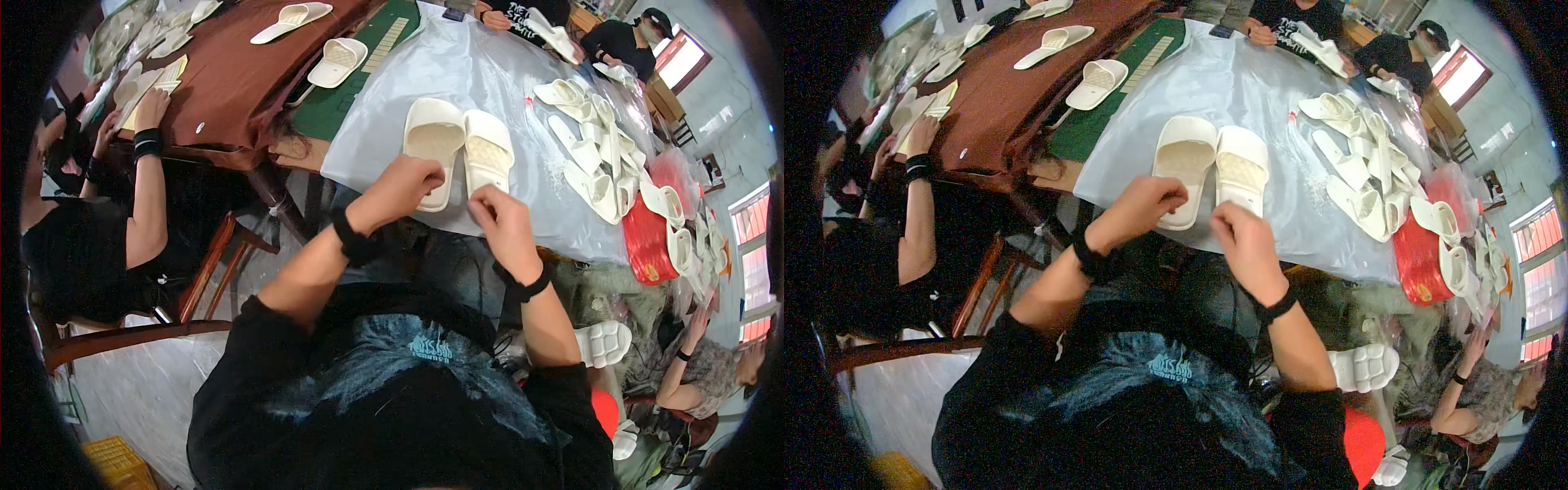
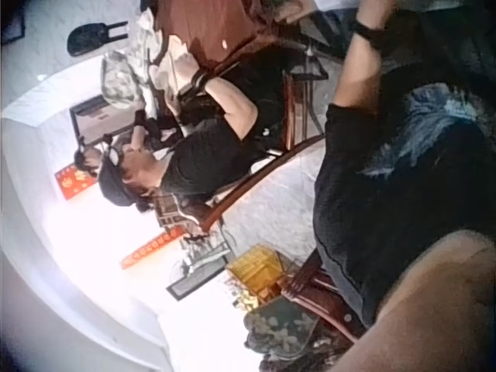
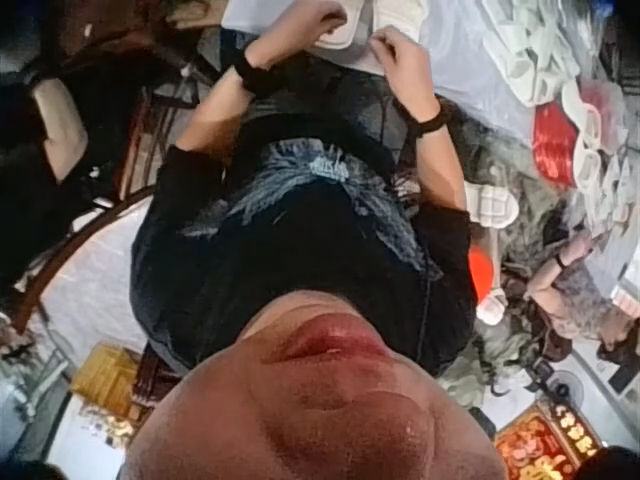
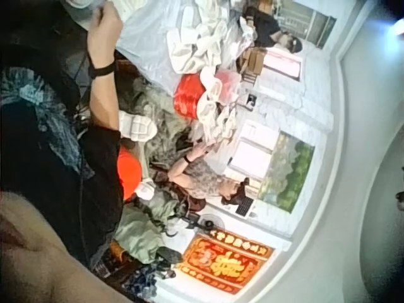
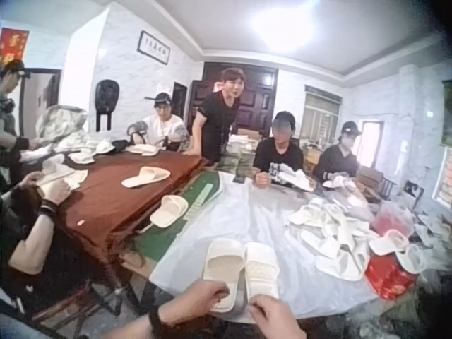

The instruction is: Assembling and inspecting white slippers at a production table.

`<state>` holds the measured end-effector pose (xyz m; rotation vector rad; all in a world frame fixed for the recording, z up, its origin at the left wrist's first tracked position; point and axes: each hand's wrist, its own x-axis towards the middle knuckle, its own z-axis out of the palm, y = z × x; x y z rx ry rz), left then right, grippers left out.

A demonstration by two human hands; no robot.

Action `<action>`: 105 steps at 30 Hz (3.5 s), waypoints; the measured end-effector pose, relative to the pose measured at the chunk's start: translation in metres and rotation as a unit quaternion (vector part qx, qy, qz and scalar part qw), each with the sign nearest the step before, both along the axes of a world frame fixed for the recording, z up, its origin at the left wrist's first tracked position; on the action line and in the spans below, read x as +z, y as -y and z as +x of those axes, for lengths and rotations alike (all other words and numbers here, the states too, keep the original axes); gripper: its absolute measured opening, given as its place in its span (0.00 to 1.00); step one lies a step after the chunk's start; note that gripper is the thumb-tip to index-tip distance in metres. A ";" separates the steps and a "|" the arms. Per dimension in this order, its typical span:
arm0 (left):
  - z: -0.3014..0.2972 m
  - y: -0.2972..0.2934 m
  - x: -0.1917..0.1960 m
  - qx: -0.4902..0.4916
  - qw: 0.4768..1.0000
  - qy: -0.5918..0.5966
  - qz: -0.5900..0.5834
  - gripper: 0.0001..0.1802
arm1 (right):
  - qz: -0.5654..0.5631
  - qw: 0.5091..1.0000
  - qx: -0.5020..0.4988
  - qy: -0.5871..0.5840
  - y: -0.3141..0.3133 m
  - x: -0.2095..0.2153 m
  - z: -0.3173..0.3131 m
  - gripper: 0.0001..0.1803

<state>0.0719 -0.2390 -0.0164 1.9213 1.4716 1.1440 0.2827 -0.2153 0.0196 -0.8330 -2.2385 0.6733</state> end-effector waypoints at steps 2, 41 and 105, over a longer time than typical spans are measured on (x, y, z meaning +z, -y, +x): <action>-0.009 -0.018 0.001 -0.001 1.000 0.002 0.009 0.10 | -0.021 1.000 -0.013 0.014 -0.021 0.003 -0.008 0.03; -0.008 -0.241 0.016 -0.017 0.971 -0.240 -0.004 0.02 | 0.121 0.985 -0.008 0.124 -0.128 -0.043 -0.035 0.06; -0.005 -0.172 -0.015 0.056 0.929 0.364 0.020 0.05 | -0.261 0.901 0.013 -0.347 -0.205 -0.062 -0.085 0.12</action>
